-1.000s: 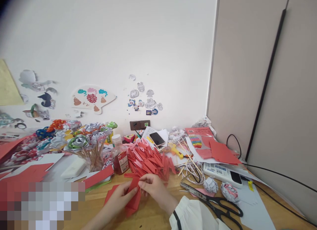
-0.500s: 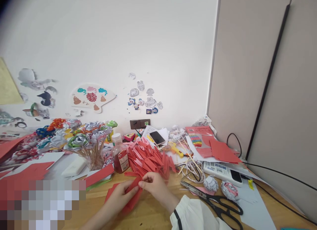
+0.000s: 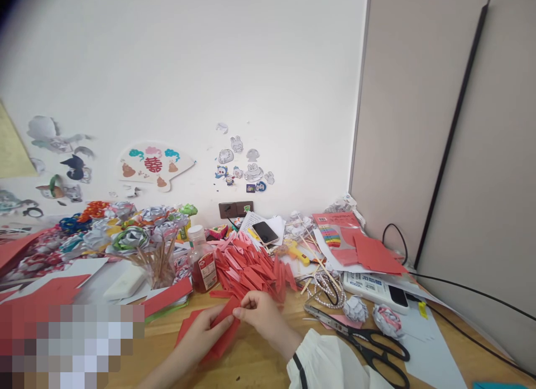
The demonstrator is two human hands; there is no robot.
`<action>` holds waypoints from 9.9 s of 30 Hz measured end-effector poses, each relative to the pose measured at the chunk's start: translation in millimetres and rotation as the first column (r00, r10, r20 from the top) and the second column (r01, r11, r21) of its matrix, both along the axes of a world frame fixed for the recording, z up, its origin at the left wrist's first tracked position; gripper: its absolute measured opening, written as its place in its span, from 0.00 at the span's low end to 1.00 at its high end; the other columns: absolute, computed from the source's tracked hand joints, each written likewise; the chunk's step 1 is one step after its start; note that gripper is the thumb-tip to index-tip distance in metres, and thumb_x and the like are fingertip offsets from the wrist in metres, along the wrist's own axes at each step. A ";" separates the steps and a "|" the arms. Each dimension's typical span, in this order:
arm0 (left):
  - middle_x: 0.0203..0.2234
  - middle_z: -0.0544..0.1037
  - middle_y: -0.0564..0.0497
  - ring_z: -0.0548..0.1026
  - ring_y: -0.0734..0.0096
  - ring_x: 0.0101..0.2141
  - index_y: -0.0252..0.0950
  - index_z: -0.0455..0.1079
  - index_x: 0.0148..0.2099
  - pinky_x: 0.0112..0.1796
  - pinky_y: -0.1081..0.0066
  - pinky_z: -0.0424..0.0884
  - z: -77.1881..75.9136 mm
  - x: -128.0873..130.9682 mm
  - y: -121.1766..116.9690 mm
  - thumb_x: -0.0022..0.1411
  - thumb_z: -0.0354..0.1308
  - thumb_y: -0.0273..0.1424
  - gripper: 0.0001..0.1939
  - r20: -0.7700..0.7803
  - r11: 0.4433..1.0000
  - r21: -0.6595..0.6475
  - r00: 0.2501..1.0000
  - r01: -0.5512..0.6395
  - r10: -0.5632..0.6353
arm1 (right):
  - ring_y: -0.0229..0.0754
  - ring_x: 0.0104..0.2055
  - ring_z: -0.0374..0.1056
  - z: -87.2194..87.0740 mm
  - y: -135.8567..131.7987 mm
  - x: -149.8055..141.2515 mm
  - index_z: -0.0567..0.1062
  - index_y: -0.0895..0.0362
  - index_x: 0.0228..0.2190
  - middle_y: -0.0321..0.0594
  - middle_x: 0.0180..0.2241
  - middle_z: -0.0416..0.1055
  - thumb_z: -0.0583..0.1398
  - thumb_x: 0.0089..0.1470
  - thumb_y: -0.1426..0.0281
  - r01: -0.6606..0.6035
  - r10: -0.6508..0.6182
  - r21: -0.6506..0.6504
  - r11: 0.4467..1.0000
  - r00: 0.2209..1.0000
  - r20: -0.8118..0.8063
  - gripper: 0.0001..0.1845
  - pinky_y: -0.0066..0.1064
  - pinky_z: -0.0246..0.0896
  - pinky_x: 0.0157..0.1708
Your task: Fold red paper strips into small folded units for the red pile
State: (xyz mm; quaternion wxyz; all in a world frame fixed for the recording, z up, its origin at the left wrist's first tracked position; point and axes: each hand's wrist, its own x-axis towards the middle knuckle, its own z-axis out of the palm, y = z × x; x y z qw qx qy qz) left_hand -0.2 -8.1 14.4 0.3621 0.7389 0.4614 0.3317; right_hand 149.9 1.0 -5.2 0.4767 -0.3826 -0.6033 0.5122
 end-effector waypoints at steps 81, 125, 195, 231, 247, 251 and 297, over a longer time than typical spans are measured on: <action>0.13 0.65 0.57 0.63 0.78 0.17 0.31 0.66 0.21 0.22 0.76 0.62 16.0 -5.4 -4.0 0.42 0.57 0.44 0.18 0.151 0.888 -0.403 0.973 0.222 -0.175 | 0.31 0.22 0.52 2.4 -8.1 4.0 0.60 0.59 0.16 0.29 0.17 0.54 0.50 0.46 0.75 -0.161 -0.005 0.324 0.932 0.889 0.458 0.10 0.21 0.43 0.21; 0.10 0.70 0.58 0.69 0.73 0.15 0.37 0.56 0.21 0.20 0.73 0.67 11.2 -12.7 15.3 0.37 0.60 0.43 0.18 0.434 0.956 -0.244 0.862 -0.166 0.260 | 0.32 0.19 0.59 2.8 7.6 15.9 0.64 0.60 0.27 0.33 0.18 0.62 0.51 0.48 0.57 -0.080 0.073 0.080 0.994 0.993 0.094 0.17 0.22 0.51 0.18; 0.12 0.67 0.59 0.66 0.77 0.15 0.34 0.60 0.21 0.20 0.74 0.66 11.4 -10.1 13.7 0.38 0.58 0.45 0.19 0.291 0.961 -0.272 0.956 0.041 0.041 | 0.33 0.23 0.58 10.2 7.9 29.1 0.73 0.62 0.24 0.35 0.20 0.65 0.54 0.47 0.67 -0.096 0.000 0.244 0.965 0.932 0.363 0.12 0.22 0.50 0.22; 0.08 0.63 0.61 0.59 0.81 0.10 0.34 0.61 0.22 0.13 0.80 0.53 3.4 -3.2 8.0 0.44 0.56 0.43 0.16 0.235 0.982 -0.175 0.972 0.075 -0.032 | 0.30 0.20 0.53 5.2 -4.5 9.4 0.66 0.60 0.17 0.30 0.16 0.57 0.53 0.46 0.71 -0.100 0.008 0.236 0.967 0.933 0.360 0.09 0.20 0.46 0.18; 0.11 0.71 0.58 0.69 0.74 0.13 0.34 0.63 0.30 0.18 0.74 0.66 5.4 -11.3 16.4 0.39 0.59 0.44 0.20 0.384 0.966 -0.253 0.922 0.050 0.053 | 0.33 0.20 0.62 4.4 6.9 14.8 0.68 0.61 0.25 0.36 0.20 0.67 0.54 0.46 0.57 -0.064 0.062 0.054 0.996 0.998 0.033 0.17 0.24 0.56 0.21; 0.10 0.70 0.58 0.68 0.75 0.12 0.33 0.65 0.31 0.17 0.76 0.63 9.4 -13.9 14.9 0.39 0.59 0.45 0.22 0.348 0.963 -0.264 0.937 0.061 0.036 | 0.36 0.24 0.64 7.3 4.9 20.0 0.70 0.60 0.31 0.37 0.25 0.68 0.57 0.44 0.59 -0.060 0.056 0.091 0.994 0.997 0.044 0.17 0.26 0.59 0.24; 0.17 0.72 0.53 0.70 0.73 0.18 0.32 0.67 0.29 0.21 0.75 0.65 -4.2 -5.6 11.6 0.46 0.55 0.40 0.14 0.215 0.984 -0.155 0.975 0.085 -0.050 | 0.37 0.30 0.64 9.6 -5.4 10.8 0.73 0.56 0.30 0.37 0.29 0.71 0.55 0.47 0.69 -0.085 -0.149 0.400 0.912 0.842 0.519 0.08 0.24 0.55 0.29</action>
